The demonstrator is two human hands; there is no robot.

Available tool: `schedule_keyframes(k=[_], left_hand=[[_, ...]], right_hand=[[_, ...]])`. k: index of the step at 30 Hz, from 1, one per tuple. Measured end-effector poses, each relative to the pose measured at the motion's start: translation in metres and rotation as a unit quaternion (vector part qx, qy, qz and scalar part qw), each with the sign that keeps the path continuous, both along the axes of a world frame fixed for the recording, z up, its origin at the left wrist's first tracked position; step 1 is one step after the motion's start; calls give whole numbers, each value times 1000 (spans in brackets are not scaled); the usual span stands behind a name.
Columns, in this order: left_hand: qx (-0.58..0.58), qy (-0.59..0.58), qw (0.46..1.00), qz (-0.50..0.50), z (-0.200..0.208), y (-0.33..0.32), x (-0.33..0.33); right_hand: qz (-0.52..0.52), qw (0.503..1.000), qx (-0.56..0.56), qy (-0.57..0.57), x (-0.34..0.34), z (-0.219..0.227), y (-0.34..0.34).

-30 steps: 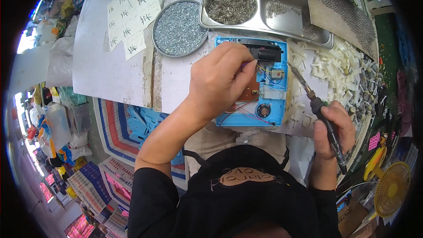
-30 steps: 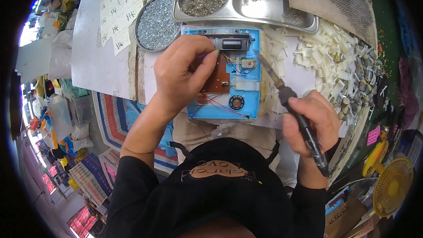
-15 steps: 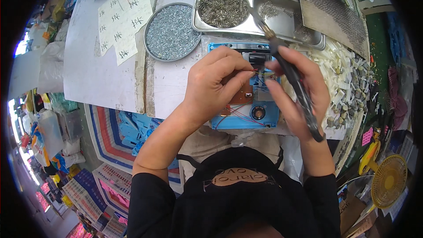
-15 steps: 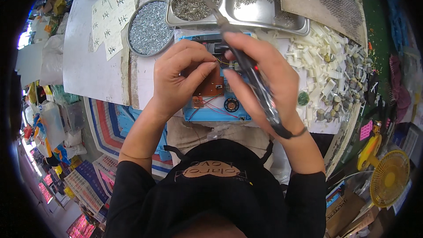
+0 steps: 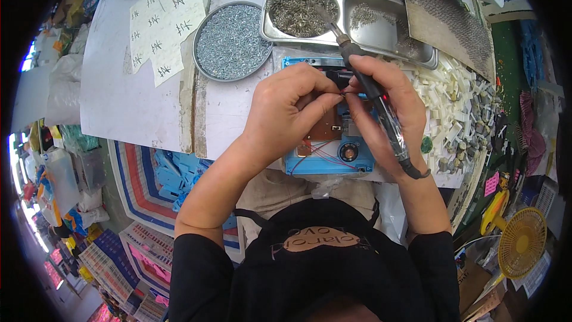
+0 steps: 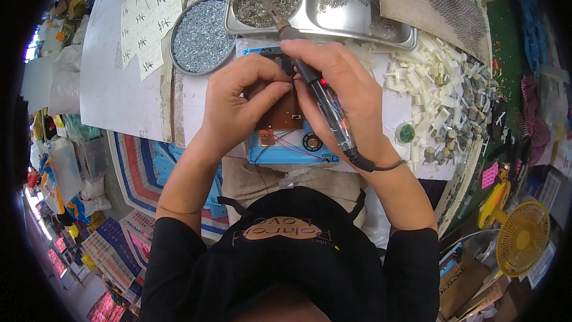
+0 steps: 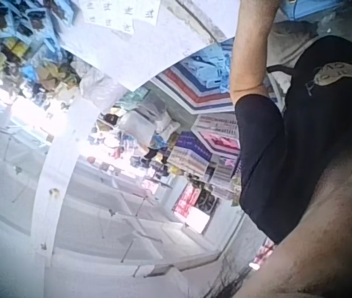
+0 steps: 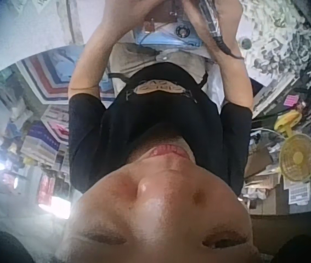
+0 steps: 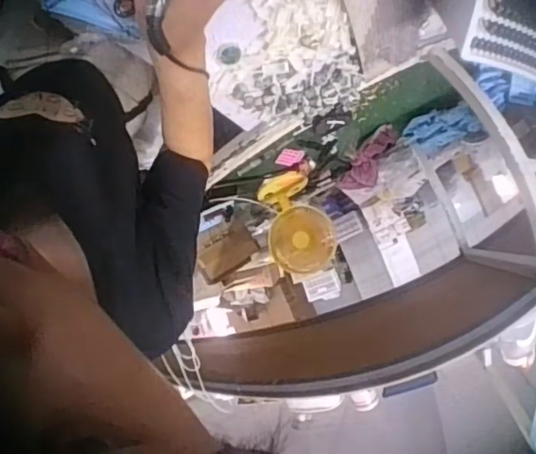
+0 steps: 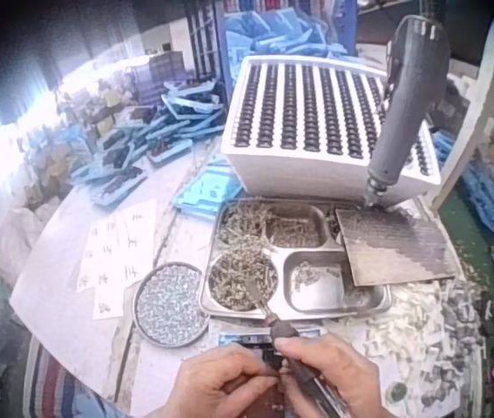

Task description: The person is assembling a blue electronic device by installing a circuit board, connecting internal components, soldering wires, and fastening screws using an electric screwdriver.

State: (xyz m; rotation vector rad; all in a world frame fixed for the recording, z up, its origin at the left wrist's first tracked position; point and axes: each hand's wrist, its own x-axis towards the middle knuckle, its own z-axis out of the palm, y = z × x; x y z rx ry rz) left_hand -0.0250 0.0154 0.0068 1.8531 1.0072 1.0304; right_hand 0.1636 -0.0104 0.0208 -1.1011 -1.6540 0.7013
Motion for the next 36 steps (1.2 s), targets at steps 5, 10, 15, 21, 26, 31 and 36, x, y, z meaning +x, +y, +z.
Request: schedule_keyframes(k=[5,10,15,21,26,31,36], left_hand=[[-59,-18,998,9,3,-3,-2],[-59,12,998,4,9,-2,0],[-68,13,998,-1,10,-3,-2],[-49,35,998,-12,9,-1,-5],[39,105,994,12,4,0,0],[-16,103,994,25,7,-1,6],[-4,110,993,38,4,-1,6]], right_hand=[[-6,999,17,-49,2,-1,-3],[-16,1000,16,17,-2,-1,-4],[-16,1000,12,16,-2,-4,-2],[-4,999,28,-35,1,0,-4],[-40,996,46,-71,20,6,-13],[-13,996,75,-55,56,20,-32],[20,997,31,-67,65,22,-46]])
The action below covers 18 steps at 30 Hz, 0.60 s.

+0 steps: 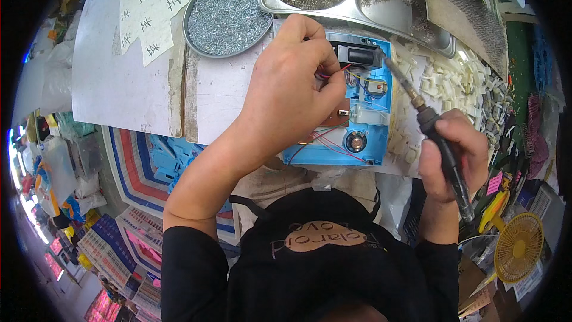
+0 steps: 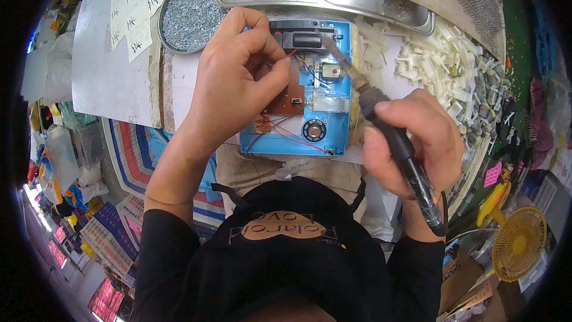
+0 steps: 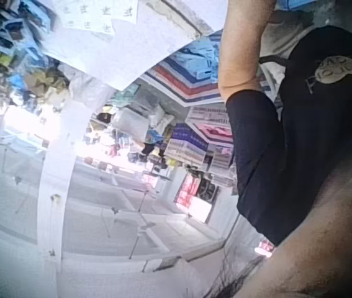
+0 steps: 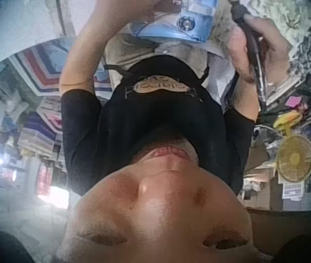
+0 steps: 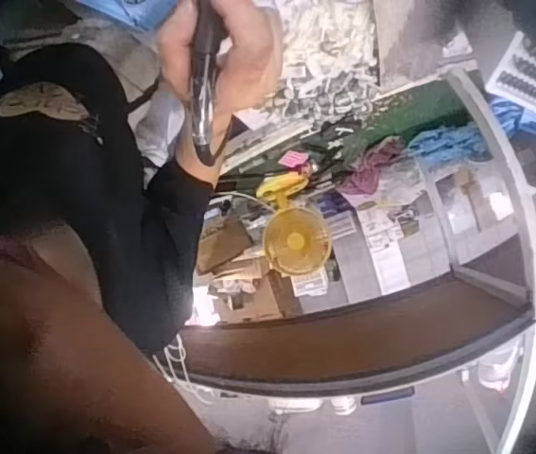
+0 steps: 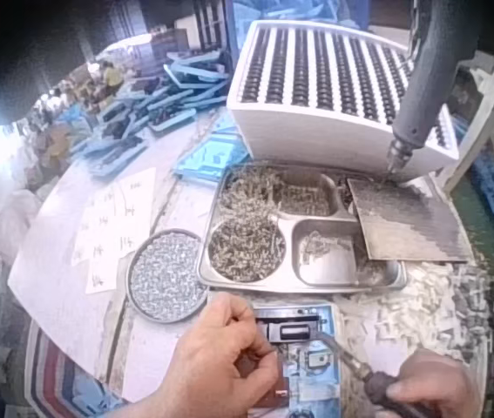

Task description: The person is assembling a blue electronic device by installing a circuit board, connecting internal components, soldering wires, and fastening screws using an electric screwdriver.

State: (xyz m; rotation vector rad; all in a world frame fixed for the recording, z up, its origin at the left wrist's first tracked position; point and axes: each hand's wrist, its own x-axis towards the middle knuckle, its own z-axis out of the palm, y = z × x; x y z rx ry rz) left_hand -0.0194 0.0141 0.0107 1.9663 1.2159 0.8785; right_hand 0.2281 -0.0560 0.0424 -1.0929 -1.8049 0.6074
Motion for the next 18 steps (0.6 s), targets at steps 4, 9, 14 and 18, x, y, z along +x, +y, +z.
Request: schedule_keyframes(k=[4,9,14,18], left_hand=[[4,18,1000,-4,2,2,2],[-1,21,1000,2,2,2,3],[8,21,1000,5,3,2,3],[16,19,1000,6,1,2,3]], right_hand=[[29,999,23,-38,-5,-2,4],[46,996,31,-63,-11,-5,8],[42,997,38,-58,-13,-7,9],[40,996,43,-61,-14,-8,11]])
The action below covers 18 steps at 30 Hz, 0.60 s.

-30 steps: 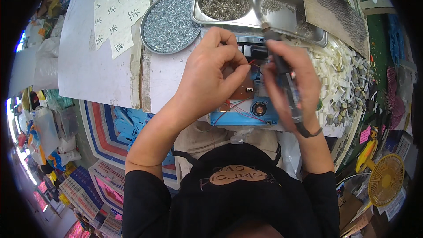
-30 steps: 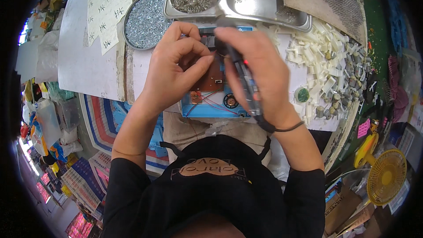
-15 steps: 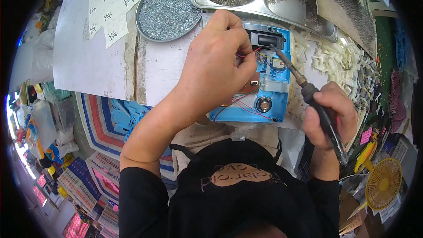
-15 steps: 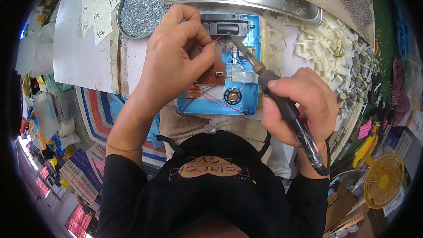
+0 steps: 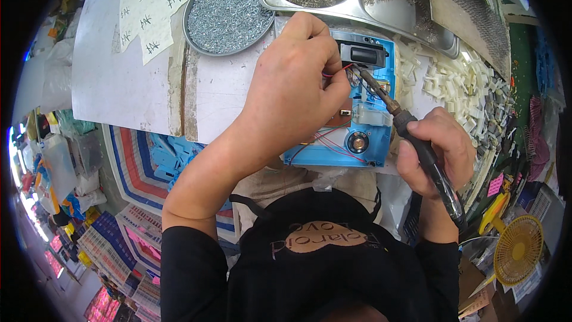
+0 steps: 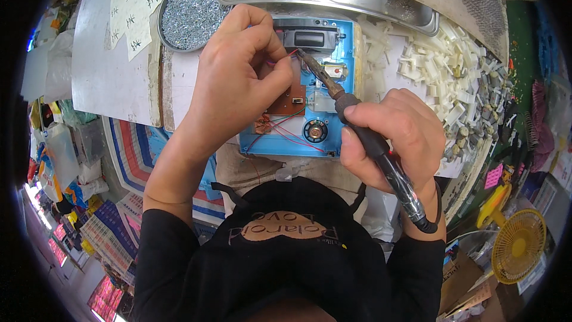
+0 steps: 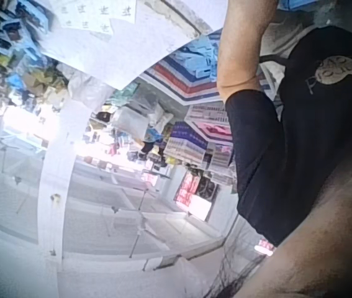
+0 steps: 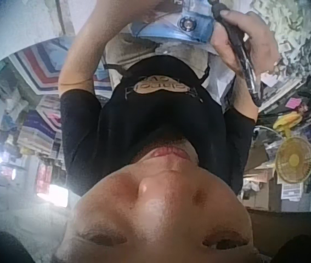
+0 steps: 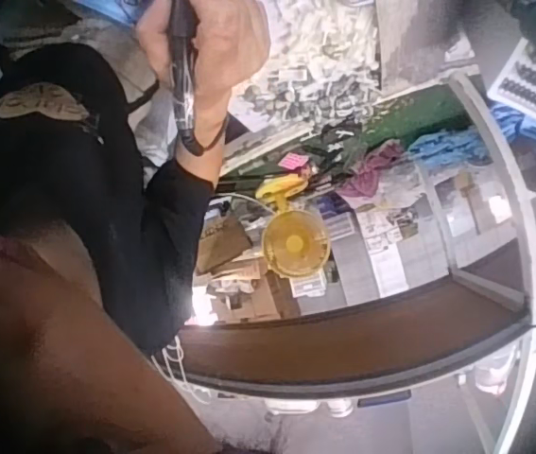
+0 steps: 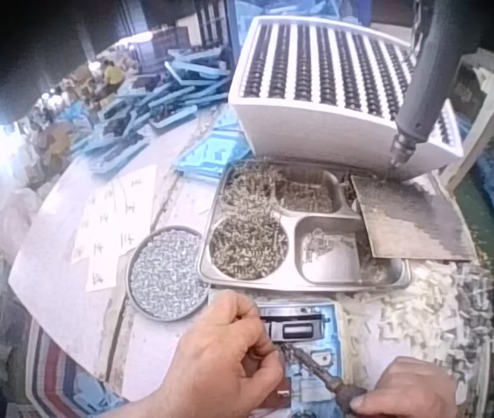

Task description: The person is assembling a blue electronic device by installing a circuit board, connecting internal components, soldering wires, and fastening screws using an electric screwdriver.

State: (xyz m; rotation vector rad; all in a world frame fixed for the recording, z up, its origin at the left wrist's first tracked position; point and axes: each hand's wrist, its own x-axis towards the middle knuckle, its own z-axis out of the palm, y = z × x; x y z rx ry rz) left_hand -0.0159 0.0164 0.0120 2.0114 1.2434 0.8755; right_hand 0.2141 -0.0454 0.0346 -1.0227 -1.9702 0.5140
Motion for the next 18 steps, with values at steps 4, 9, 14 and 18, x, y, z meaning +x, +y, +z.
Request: schedule_keyframes(k=[4,9,14,18], left_hand=[[23,-3,1000,1,-2,1,0],[-1,-12,1000,9,-1,0,1],[-10,-19,1000,7,0,0,1],[-1,-6,1000,2,2,1,1]], right_hand=[[2,1000,3,-12,0,0,1],[18,997,39,-59,1,0,4],[14,999,11,-29,5,2,2],[3,1000,-8,1,9,3,0]])
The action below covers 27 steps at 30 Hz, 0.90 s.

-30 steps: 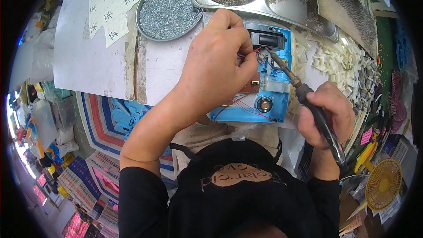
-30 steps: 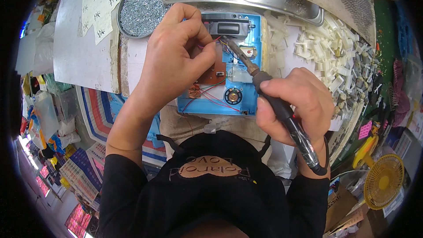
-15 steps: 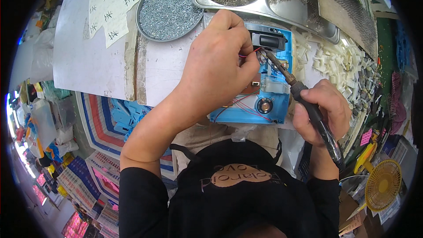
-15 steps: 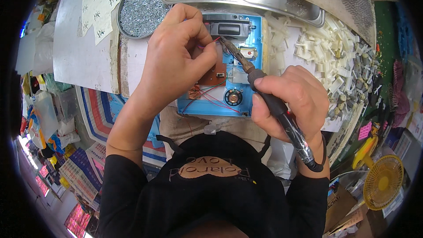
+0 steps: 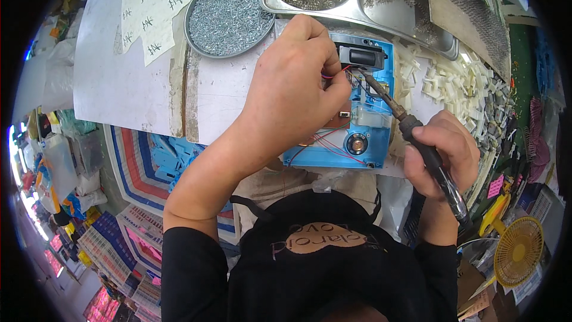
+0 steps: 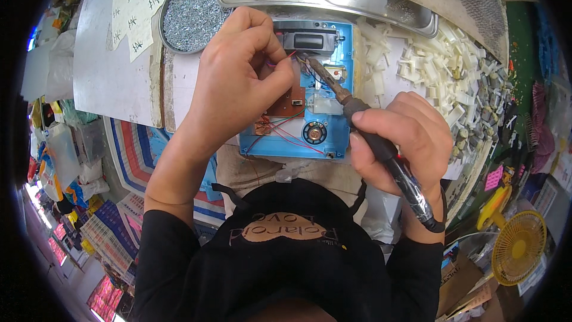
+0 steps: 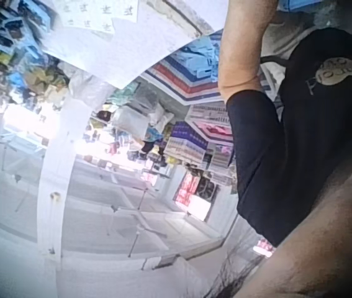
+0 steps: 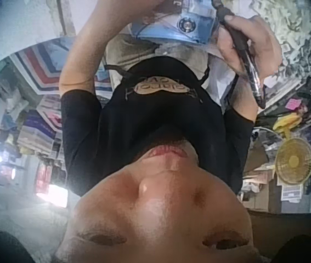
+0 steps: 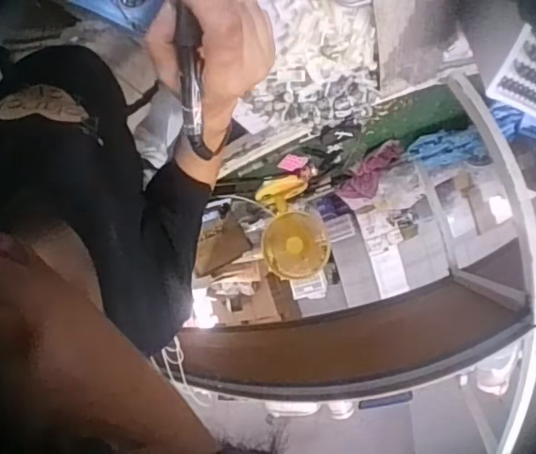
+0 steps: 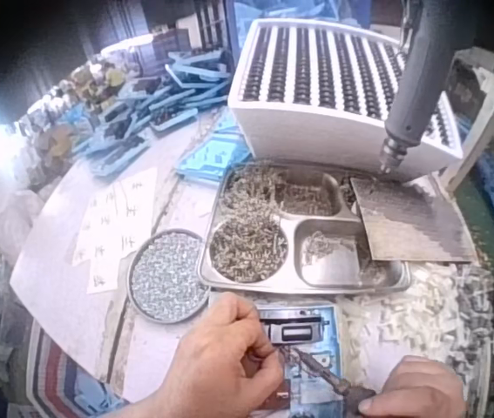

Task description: The person is assembling a blue electronic device by installing a circuit board, connecting internal components, soldering wires, and fastening screws using an electric screwdriver.

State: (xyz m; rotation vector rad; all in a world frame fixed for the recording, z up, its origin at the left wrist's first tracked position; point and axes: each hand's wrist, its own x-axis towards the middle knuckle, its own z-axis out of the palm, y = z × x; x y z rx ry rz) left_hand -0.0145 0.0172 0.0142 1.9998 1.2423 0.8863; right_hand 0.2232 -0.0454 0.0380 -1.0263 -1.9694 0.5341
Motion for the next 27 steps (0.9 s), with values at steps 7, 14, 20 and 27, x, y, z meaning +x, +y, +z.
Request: schedule_keyframes(k=[7,14,20,27], left_hand=[[2,7,1000,-3,-1,1,-1],[-24,8,1000,-17,4,3,-4],[-22,12,1000,-19,4,4,-4],[-5,18,1000,-21,2,4,-5]], right_hand=[[0,1000,-6,19,6,0,-1],[5,1000,-1,25,10,-1,0],[4,1000,2,23,9,0,0],[16,1000,8,21,5,-3,4]])
